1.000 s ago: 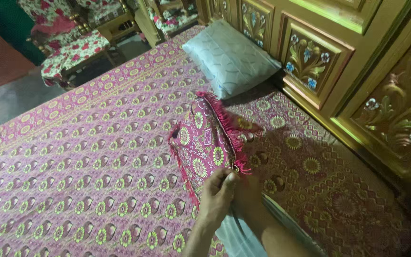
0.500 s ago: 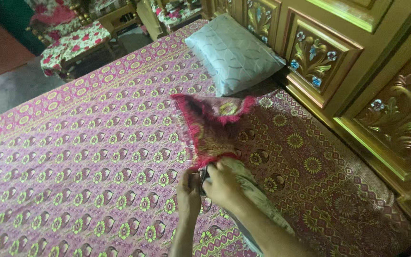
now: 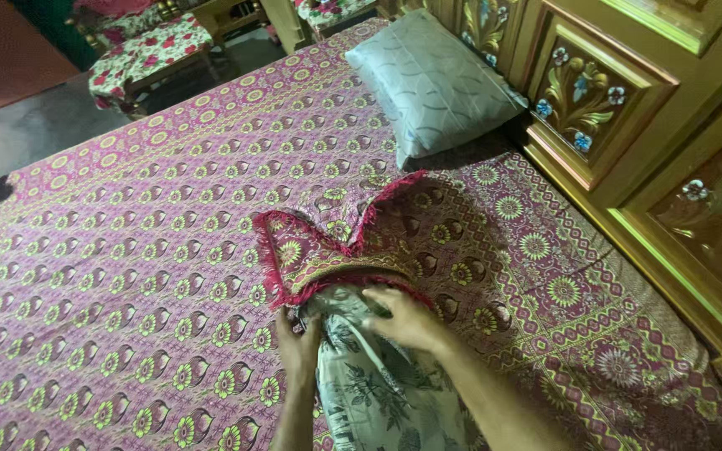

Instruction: The person picks up a decorative pillowcase and a pillow from a bed. They insert the pillow into the case, adjusting the fabric to fit the corners and smoothing the surface until the pillow is fully covered.

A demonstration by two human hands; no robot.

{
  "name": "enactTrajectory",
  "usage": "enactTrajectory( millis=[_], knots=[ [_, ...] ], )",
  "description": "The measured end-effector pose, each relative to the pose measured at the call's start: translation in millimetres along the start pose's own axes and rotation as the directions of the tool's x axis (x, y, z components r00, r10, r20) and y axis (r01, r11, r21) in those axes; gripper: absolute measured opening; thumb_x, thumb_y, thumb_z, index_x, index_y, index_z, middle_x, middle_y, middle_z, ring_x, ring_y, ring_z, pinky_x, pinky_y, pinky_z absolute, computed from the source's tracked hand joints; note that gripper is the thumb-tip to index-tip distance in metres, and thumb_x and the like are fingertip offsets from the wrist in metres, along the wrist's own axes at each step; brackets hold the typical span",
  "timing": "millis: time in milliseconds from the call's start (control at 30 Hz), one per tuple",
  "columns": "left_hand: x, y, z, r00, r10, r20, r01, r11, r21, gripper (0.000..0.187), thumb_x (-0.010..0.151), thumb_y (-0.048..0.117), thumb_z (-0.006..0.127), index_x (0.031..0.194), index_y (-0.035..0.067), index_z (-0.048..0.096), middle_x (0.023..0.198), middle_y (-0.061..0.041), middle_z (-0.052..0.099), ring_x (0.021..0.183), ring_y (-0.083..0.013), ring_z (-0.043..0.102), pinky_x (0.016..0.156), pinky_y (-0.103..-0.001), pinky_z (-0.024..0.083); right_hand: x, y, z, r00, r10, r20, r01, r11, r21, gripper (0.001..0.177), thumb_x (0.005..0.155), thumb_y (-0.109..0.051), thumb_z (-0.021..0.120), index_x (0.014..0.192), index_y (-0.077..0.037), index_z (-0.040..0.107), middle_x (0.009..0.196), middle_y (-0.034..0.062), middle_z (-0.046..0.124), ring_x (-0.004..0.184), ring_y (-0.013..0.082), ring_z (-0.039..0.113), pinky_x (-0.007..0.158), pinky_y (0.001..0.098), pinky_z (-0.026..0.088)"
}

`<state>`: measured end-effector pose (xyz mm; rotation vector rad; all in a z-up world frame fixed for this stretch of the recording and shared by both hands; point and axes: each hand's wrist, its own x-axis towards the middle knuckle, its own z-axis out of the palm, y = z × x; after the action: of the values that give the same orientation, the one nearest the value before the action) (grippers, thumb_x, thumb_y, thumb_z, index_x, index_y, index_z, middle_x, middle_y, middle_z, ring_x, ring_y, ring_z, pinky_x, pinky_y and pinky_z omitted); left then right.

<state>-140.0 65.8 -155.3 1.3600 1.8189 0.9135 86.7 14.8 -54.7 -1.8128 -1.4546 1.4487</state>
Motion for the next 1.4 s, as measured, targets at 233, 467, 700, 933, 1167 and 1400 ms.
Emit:
enactTrajectory(
  millis=[233, 467, 700, 933, 1167, 1400],
  knots=[
    [-32.4, 56.3, -22.8, 0.995, 0.05, 0.084, -0.061, 0.989, 0.133, 0.052, 0.091, 0.014, 0.062, 0.142, 0.013, 0.057, 0.124, -0.02, 0.073, 0.108, -0.0301, 0.072, 0.096, -0.045, 0.056, 27.3, 42.2, 67.6, 0.986, -0.024, -0.168, -0.013, 0.977, -0.215, 0.074, 0.092, -0.051, 0.069, 0.154, -0.021, 0.041, 0.172, 0.0134, 0.011, 0.141, 0.0354, 0.042, 0.118, 0.0573, 0.034],
    [-27.8, 38.8, -18.0, 0.996, 0.056, 0.068, -0.073, 0.954, 0.292, 0.019, 0.102, 0.019, 0.061, 0.112, 0.005, 0.068, 0.114, -0.019, 0.071, 0.101, -0.033, 0.068, 0.089, -0.046, 0.053, 36.1, 75.3, 90.3, 0.837, -0.41, -0.362, 0.207, 0.851, -0.483, 0.035, 0.093, -0.035, 0.069, 0.119, -0.011, 0.066, 0.135, 0.0116, 0.054, 0.125, 0.0325, 0.053, 0.107, 0.0558, 0.038],
    [-44.3, 31.5, -23.6, 0.889, 0.455, -0.048, -0.417, 0.848, 0.327, 0.013, 0.088, 0.019, 0.076, 0.093, 0.007, 0.074, 0.151, -0.026, 0.056, 0.115, -0.0307, 0.064, 0.087, -0.04, 0.057, 60.7, 89.5, 99.3, 0.865, -0.373, -0.335, 0.157, 0.837, -0.525, 0.028, 0.094, -0.012, 0.053, 0.12, -0.004, 0.061, 0.129, 0.0163, 0.062, 0.123, 0.0367, 0.055, 0.106, 0.0573, 0.04],
    [-65.3, -17.2, -69.5, 0.911, 0.0, 0.412, -0.147, 0.934, 0.325, 0.018, 0.094, 0.009, 0.062, 0.103, 0.011, 0.077, 0.099, -0.007, 0.08, 0.086, -0.0178, 0.076, 0.083, -0.037, 0.061, 89.7, 112.3, 111.8, 0.969, -0.148, -0.199, 0.013, 0.833, -0.554, 0.028, 0.094, -0.017, 0.053, 0.119, -0.005, 0.061, 0.127, 0.0166, 0.065, 0.125, 0.0384, 0.056, 0.109, 0.0575, 0.041],
    [-70.6, -90.0, -50.5, 0.914, -0.15, 0.376, -0.018, 0.913, 0.408, 0.023, 0.098, 0.013, 0.057, 0.119, 0.012, 0.066, 0.105, -0.017, 0.074, 0.095, -0.0298, 0.074, 0.087, -0.044, 0.057, 60.7, 102.7, 99.9, 0.987, -0.163, -0.015, 0.151, 0.945, -0.291, 0.045, 0.09, -0.042, 0.074, 0.123, -0.012, 0.065, 0.121, 0.0116, 0.07, 0.111, 0.03, 0.064, 0.097, 0.0492, 0.049],
    [-96.0, -7.6, -5.2, 0.956, 0.02, 0.294, -0.234, 0.658, 0.716, 0.046, 0.09, 0.028, 0.07, 0.129, 0.008, 0.057, 0.15, -0.023, 0.042, 0.14, -0.0379, 0.042, 0.113, -0.052, 0.04, 43.1, 156.9, 54.9, 0.867, -0.072, -0.493, -0.001, 0.989, -0.147, 0.048, 0.085, -0.022, 0.077, 0.129, -0.009, 0.061, 0.124, 0.0129, 0.066, 0.107, 0.0245, 0.069, 0.086, 0.0398, 0.06]
  ],
)
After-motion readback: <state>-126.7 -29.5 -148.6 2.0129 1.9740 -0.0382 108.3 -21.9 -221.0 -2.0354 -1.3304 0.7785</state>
